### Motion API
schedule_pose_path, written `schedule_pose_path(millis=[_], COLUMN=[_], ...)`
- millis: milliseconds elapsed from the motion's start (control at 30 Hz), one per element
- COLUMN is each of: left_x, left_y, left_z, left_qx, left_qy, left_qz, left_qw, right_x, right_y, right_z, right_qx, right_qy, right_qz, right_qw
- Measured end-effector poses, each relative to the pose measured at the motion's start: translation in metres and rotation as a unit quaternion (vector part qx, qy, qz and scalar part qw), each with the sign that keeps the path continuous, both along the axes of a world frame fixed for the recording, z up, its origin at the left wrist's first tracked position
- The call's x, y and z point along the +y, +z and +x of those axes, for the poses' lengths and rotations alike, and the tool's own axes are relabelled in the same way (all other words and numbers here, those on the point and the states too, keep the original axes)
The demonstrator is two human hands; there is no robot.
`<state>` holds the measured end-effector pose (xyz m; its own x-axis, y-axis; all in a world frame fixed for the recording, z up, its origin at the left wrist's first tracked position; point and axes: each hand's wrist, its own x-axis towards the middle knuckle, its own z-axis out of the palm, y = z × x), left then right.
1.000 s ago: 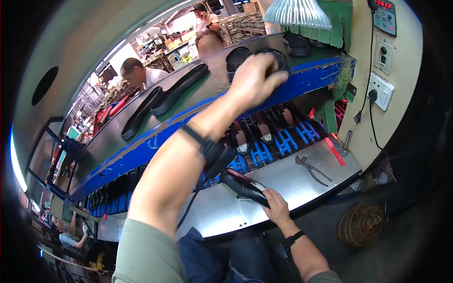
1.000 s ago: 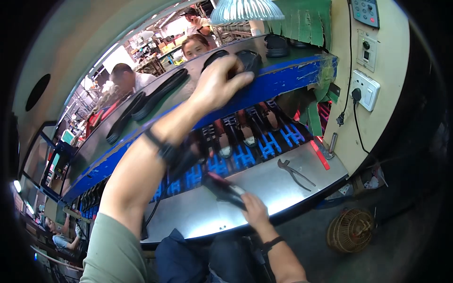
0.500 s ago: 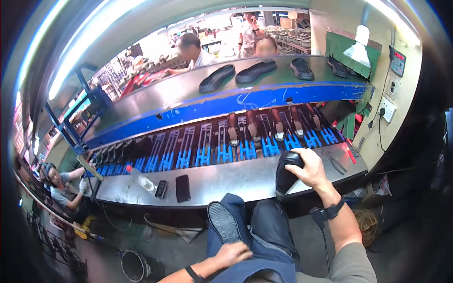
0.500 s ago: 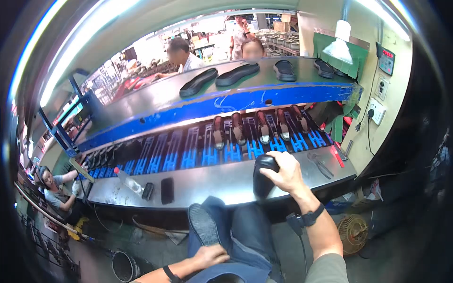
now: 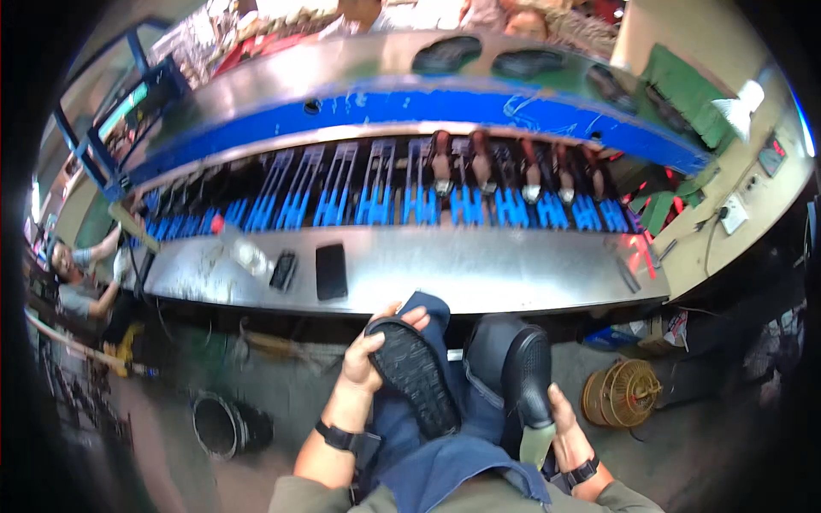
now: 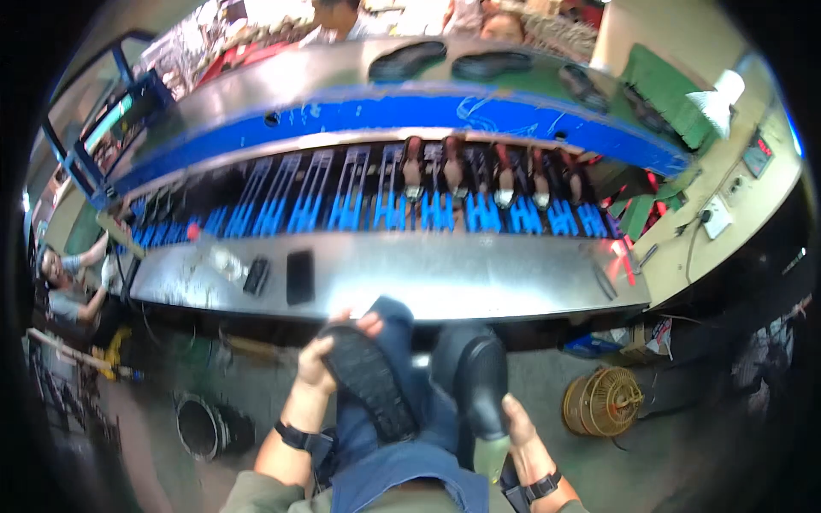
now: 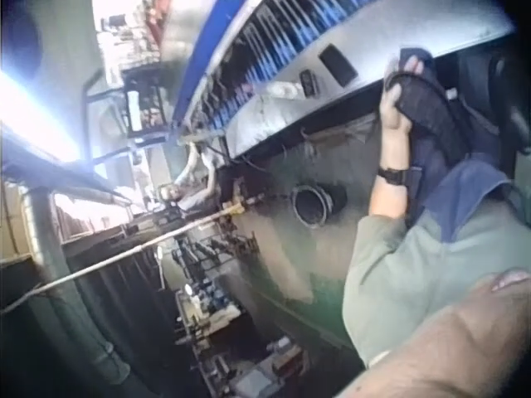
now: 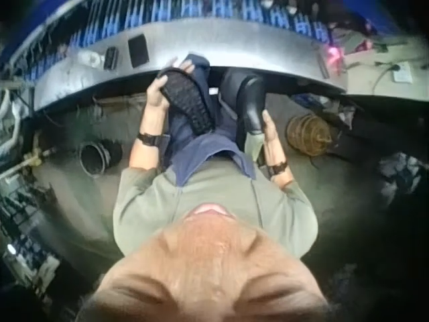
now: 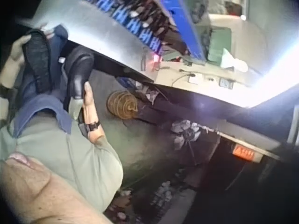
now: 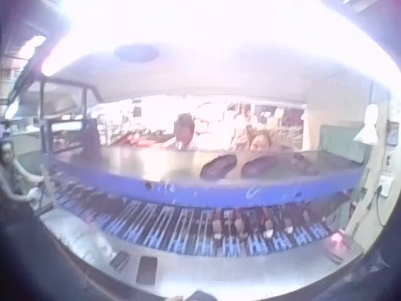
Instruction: Manually assemble shoe components at an industrial conveyor station, checking fit and placing them on the track.
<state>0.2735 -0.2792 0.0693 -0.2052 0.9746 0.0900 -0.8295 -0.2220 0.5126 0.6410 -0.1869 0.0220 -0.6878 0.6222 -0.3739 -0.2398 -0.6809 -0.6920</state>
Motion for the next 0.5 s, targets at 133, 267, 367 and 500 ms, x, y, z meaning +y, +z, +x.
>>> schedule_pose_path(millis=[133, 267, 367, 500], left_x=[-0.006, -0.01, -0.006, 0.004], left_y=[0.019, 0.039, 0.056, 0.078], left_z=[0.001, 0.016, 0.029, 0.052], left_qx=[0.063, -0.094, -0.01, 0.195], left_qy=[0.016, -0.008, 0.013, 0.035], left_qz=[-0.028, -0.022, -0.031, -0.043], left_qw=[0.997, 0.995, 0.999, 0.979], right_x=[-0.01, -0.002, 0.016, 0.016], right_y=[0.036, 0.019, 0.051, 0.088], right_z=[-0.003, 0.004, -0.025, -0.066], right_qx=[0.058, 0.064, 0.106, 0.064], right_qy=[0.11, 0.145, 0.188, 0.272], right_qz=[-0.071, -0.061, 0.003, 0.145], right_qw=[0.99, 0.985, 0.976, 0.949])
